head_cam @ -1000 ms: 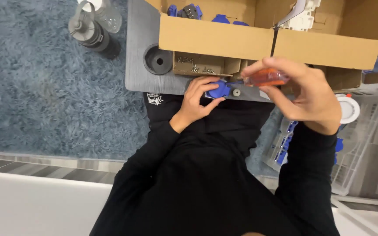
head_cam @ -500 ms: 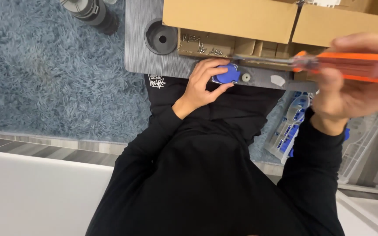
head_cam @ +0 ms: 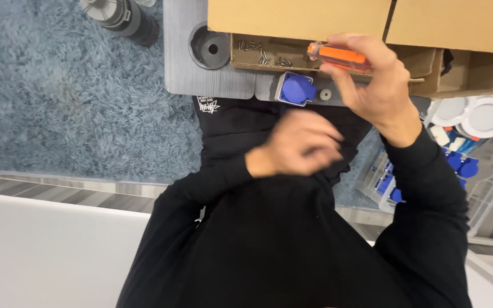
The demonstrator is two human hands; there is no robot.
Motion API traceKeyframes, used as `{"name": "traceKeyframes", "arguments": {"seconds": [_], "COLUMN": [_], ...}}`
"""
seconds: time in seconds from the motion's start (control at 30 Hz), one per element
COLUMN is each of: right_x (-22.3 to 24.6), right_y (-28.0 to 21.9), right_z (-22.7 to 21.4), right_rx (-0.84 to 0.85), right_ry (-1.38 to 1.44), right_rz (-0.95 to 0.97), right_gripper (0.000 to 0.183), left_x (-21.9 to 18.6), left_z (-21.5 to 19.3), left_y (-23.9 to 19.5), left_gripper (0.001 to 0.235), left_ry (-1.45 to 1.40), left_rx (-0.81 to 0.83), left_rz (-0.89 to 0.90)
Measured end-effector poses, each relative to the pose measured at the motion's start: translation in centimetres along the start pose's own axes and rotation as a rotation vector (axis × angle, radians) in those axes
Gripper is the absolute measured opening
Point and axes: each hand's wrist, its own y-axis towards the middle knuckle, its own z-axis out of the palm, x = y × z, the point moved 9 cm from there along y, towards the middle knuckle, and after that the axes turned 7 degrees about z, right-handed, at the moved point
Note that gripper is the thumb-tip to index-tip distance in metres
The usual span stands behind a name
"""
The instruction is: Assembling or modifying small blue electrical boxes using a manual screwdriver.
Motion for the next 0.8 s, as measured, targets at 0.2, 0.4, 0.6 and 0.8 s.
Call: {"name": "traceKeyframes", "arguments": {"seconds": [0.2,0.4,0.6,0.8], "right_x": [0.4,1.5,2.2,4.2], "right_y": [0.4,1.2,2.1,6.2], "right_z": [-0.9,-3.3,-4.4,-4.2], "right_rx": [-0.017,0.008,0.055,0.283], "right_ry": [-0.015,0.065,-0.200,-0.110], "right_rz": [-0.096,-0.097,-0.046,0.115], "right_gripper": [0.057,0.059,0.046,0.035], "left_x": [-2.5,-11.2,-6.7,-9.8], "left_z": [17.6,21.1,19.0,10.3], "left_y": [-5.6,-4.1,1.4,9.0], "left_gripper": [0.072,0.072,0.066,0.056], "left_ry": [-0.744,-1.159,-0.994,-0.936], "left_rx": [1.048,1.392,0.946,0.714], "left_rz": [-0.459,-0.618,-0.744,-0.537]}}
